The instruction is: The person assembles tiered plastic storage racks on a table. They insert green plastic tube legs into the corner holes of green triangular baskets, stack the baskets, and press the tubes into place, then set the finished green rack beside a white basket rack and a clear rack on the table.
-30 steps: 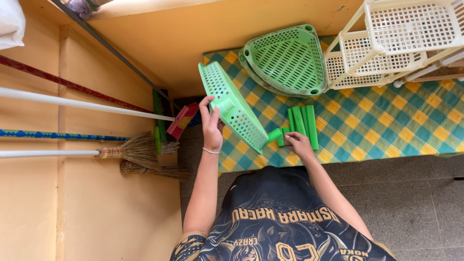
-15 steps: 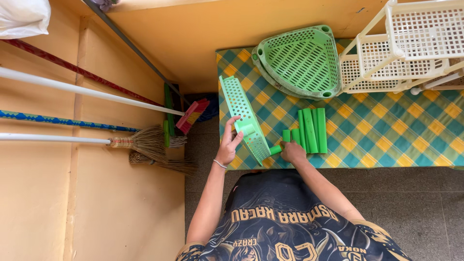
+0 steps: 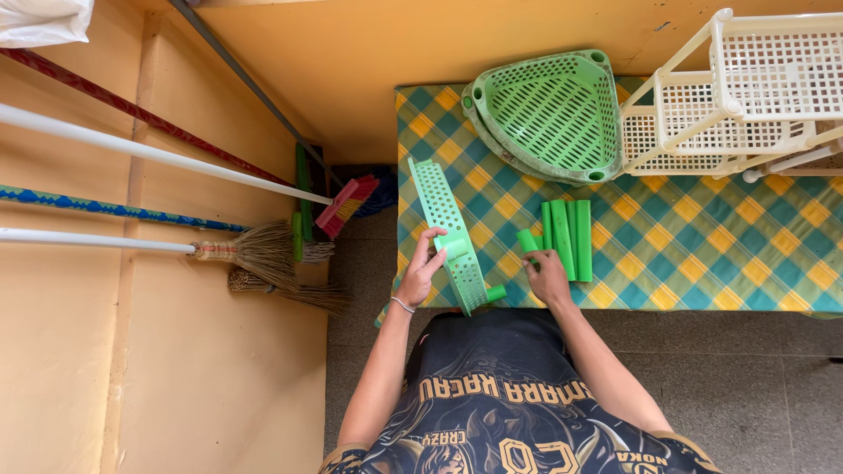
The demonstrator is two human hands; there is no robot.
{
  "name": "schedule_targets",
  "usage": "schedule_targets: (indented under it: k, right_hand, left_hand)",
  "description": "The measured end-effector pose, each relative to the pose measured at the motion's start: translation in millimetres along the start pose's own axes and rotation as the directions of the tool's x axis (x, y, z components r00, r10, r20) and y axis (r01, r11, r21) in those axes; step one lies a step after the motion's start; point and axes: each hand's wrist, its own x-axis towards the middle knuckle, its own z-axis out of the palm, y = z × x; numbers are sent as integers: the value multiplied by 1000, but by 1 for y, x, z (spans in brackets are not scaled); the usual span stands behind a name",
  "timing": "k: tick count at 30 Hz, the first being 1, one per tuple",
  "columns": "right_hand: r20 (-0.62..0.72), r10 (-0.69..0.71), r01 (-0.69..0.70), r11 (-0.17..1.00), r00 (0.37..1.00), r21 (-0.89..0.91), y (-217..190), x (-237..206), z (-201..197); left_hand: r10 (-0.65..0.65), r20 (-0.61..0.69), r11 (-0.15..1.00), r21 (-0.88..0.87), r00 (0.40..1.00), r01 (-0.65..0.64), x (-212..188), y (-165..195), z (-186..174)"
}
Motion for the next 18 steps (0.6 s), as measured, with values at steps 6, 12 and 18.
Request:
schedule_targets:
  k: [6,12,18]
  right_hand:
    - [68,44,-77,785,997,615,-20,-3,-26]
    - [155,-113,-37,683,981,730,-41,-2,-53]
    - [294,-129,-208,452,947,868,-52,10,-58]
  left_hand:
    - [-22,1,1000,-15,1000,22,2,-6,4]
    - [-77,-26,997,-35,997,76,10,0,10]
    - [-41,-1,997,-60,999,41,14,0,16]
